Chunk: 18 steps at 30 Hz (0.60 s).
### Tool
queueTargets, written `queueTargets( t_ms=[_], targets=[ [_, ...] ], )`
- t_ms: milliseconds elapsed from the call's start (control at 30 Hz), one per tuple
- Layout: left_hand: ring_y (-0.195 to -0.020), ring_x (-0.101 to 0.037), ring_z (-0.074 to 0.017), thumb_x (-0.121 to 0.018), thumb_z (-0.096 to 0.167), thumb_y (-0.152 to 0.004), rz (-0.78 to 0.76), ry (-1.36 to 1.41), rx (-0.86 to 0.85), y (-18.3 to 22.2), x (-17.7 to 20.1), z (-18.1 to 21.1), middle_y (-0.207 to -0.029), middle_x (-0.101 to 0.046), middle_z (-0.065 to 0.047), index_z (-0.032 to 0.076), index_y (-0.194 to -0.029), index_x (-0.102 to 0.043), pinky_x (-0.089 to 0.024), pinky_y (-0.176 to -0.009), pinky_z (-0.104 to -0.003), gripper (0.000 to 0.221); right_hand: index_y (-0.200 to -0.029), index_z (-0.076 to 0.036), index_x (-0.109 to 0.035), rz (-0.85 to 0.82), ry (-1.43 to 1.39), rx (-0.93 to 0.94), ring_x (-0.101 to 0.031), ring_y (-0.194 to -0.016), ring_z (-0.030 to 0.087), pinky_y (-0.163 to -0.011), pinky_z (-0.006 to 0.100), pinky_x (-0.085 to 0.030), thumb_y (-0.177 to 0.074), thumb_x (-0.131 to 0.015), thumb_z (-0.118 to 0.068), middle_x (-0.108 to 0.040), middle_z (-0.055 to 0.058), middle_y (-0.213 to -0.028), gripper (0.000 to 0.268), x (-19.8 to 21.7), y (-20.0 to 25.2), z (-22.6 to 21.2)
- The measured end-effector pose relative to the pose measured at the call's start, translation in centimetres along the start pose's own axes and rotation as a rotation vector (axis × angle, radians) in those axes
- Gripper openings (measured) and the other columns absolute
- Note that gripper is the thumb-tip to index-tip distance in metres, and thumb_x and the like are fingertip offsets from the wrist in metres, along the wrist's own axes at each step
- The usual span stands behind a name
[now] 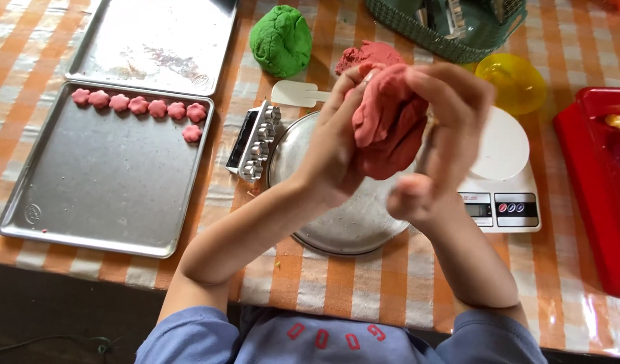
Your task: Kneading and shaping a portion of pink dough on a metal plate.
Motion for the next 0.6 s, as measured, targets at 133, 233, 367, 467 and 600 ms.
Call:
queueTargets(
  t_ms=[133, 233, 367, 467, 600],
  targets=[
    [-0.091, -0.066, -0.0218, -0.064, 0.016, -0.1, 0.173, 0.058, 0.037, 0.9, 0.2, -1.4, -0.105, -0.062, -0.019, 0.011, -0.121, -0.048, -0.059, -0.077, -0.031, 0.027, -0.128, 0.009, -0.055, -0.061, 0.018, 0.062, -0.053, -0.119, 0.041, -0.106, 0.054, -0.048, -0.104, -0.022, -0.063, -0.054, 0.03, -0.125, 0.082, -1.0, -0.4, 0.1],
    [-0.094, -0.063, -0.0173, -0.056, 0.029, -0.104, 0.208, -0.104, 0.063, 1.8, 0.2, -2.3, -0.109, -0.061, -0.015, 0.013, -0.128, -0.048, -0.056, -0.073, -0.027, 0.029, -0.105, 0.01, -0.068, -0.02, -0.02, 0.17, -0.062, -0.098, 0.041, -0.092, 0.052, -0.05, -0.103, -0.022, -0.06, -0.063, 0.029, -0.102, 0.084, -0.2, -0.8, 0.0],
    [-0.099, -0.056, -0.0133, -0.05, 0.02, -0.105, 0.174, -0.171, 0.08, 2.9, -0.3, -4.1, -0.107, -0.059, -0.006, 0.015, -0.12, -0.048, -0.044, -0.081, -0.027, 0.016, -0.075, 0.004, -0.062, 0.014, -0.144, 0.209, -0.057, -0.074, 0.033, -0.073, 0.046, -0.044, -0.101, -0.032, -0.052, -0.059, 0.018, -0.075, 0.069, 1.5, -0.4, -0.2],
    [-0.118, -0.057, -0.0141, -0.045, 0.023, -0.11, 0.089, -0.287, 0.004, 3.1, -0.3, -4.8, -0.118, -0.059, -0.007, 0.01, -0.12, -0.05, -0.046, -0.104, -0.028, 0.017, -0.059, -0.005, -0.055, 0.104, -0.245, 0.171, -0.052, -0.057, 0.025, -0.063, 0.04, -0.044, -0.099, -0.043, -0.041, -0.051, 0.007, -0.057, 0.055, 2.7, 1.1, 1.5],
    [-0.129, -0.04, -0.0161, -0.035, 0.033, -0.111, -0.084, -0.909, -0.159, 3.8, -2.0, -3.7, -0.134, -0.04, -0.009, 0.013, -0.145, -0.04, -0.029, -0.12, -0.032, 0.039, -0.051, -0.014, -0.037, 0.314, -0.473, 0.068, -0.039, -0.042, 0.021, -0.058, 0.04, -0.039, -0.104, -0.045, -0.03, -0.038, 0.002, -0.044, 0.056, 4.8, 0.9, 2.8]
  ],
)
Point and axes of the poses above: each hand's wrist, its own y-axis away from the middle knuckle, its own x-axis out of the back of the hand, z = x × y, the point moved 8 cm from there along -y, towards the middle knuckle
